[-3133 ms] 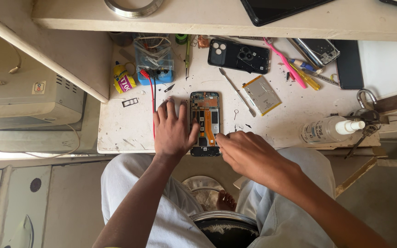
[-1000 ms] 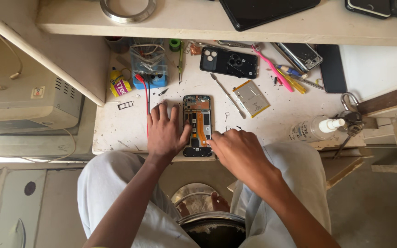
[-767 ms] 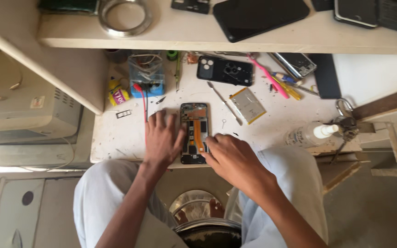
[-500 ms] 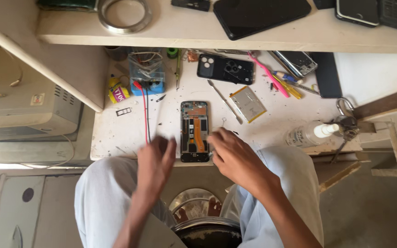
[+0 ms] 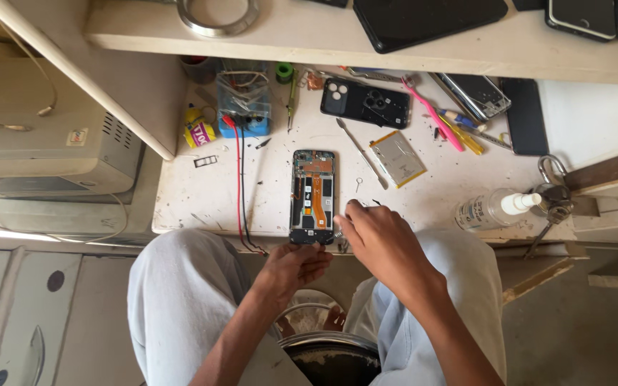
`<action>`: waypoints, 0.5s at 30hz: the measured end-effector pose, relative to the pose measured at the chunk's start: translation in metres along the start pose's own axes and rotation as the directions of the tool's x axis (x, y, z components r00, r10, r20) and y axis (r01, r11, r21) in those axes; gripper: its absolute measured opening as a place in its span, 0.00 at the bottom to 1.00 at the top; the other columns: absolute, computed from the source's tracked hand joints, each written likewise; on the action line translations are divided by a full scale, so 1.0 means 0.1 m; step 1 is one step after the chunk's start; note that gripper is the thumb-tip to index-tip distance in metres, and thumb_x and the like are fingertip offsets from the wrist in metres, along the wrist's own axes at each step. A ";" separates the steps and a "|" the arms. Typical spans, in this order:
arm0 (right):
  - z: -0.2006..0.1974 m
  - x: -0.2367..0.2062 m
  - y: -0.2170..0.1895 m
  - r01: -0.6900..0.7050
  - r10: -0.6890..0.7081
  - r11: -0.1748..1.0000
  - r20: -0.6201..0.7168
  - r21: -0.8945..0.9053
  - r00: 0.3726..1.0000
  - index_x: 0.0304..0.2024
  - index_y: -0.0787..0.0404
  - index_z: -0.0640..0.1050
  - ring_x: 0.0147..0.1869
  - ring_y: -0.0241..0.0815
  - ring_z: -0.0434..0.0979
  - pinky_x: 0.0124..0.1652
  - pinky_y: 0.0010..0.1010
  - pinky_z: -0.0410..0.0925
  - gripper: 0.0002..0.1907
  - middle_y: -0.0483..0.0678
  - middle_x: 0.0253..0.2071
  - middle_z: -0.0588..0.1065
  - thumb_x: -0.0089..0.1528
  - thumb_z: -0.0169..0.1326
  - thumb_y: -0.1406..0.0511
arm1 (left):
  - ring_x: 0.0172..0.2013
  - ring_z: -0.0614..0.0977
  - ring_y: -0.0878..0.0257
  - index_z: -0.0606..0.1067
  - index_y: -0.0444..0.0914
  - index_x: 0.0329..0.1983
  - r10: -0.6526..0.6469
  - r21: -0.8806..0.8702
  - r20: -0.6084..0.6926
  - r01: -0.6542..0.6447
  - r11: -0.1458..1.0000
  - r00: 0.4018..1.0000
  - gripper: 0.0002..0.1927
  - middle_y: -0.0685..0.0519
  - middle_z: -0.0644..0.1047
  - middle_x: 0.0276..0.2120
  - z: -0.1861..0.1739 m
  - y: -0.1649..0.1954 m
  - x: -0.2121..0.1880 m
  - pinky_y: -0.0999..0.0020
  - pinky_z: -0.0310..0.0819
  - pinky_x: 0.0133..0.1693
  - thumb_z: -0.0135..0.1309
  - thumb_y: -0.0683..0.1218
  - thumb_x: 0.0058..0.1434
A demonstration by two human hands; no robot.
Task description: The person repairs a disassembled smartphone at a cluttered workbench. They use a screwdriver on the phone's internal components, manipulate the exposed board and flex cables by hand, and touch multimeter probes to the device while other phones, a battery, and repair tools lie around the bench.
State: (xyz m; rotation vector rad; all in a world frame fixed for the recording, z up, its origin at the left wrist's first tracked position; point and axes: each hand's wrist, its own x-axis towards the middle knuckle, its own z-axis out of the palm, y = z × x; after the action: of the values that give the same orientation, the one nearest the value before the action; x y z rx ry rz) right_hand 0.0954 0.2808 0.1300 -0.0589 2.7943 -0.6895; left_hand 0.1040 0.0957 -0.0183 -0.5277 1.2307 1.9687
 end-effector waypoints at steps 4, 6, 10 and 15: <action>0.00 0.07 0.04 0.344 -0.317 0.933 -0.208 0.108 0.925 0.41 0.64 0.71 0.39 0.62 0.78 0.37 0.50 0.69 0.05 0.60 0.37 0.75 0.65 0.51 0.68 | 0.42 0.85 0.61 0.79 0.33 0.45 0.030 -0.039 0.001 -0.030 0.999 1.000 0.14 0.46 0.85 0.40 -0.01 0.04 0.06 0.65 0.78 0.47 0.55 0.49 0.66; 0.00 0.10 0.04 0.428 -0.382 0.894 -0.275 0.131 0.882 0.41 0.66 0.71 0.37 0.62 0.78 0.34 0.50 0.69 0.06 0.62 0.37 0.74 0.62 0.51 0.69 | 0.41 0.85 0.61 0.80 0.32 0.44 0.043 -0.066 0.024 -0.042 0.997 0.999 0.15 0.46 0.85 0.39 -0.01 0.09 0.10 0.66 0.78 0.47 0.54 0.50 0.67; -0.02 0.27 0.05 0.170 -0.164 0.985 -0.123 0.041 0.979 0.42 0.63 0.73 0.39 0.60 0.79 0.39 0.49 0.70 0.08 0.58 0.34 0.76 0.68 0.53 0.64 | 0.41 0.86 0.63 0.82 0.35 0.41 0.085 -0.010 0.007 -0.085 0.996 0.996 0.14 0.48 0.86 0.38 0.02 0.11 0.14 0.67 0.78 0.47 0.54 0.50 0.67; -0.03 0.33 0.05 0.318 -0.299 0.945 -0.198 0.073 0.933 0.40 0.64 0.72 0.37 0.60 0.78 0.36 0.48 0.70 0.05 0.56 0.37 0.76 0.63 0.52 0.68 | 0.40 0.85 0.65 0.83 0.39 0.43 0.124 -0.060 0.029 -0.122 0.991 0.992 0.12 0.51 0.86 0.37 0.03 0.19 0.21 0.68 0.77 0.46 0.53 0.49 0.68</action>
State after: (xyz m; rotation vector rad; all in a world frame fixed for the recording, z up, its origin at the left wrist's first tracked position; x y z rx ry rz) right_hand 0.0625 0.2827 0.1222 -0.4468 2.9511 -0.9578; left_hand 0.0765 0.1017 -0.0201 -0.4555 1.2146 2.1134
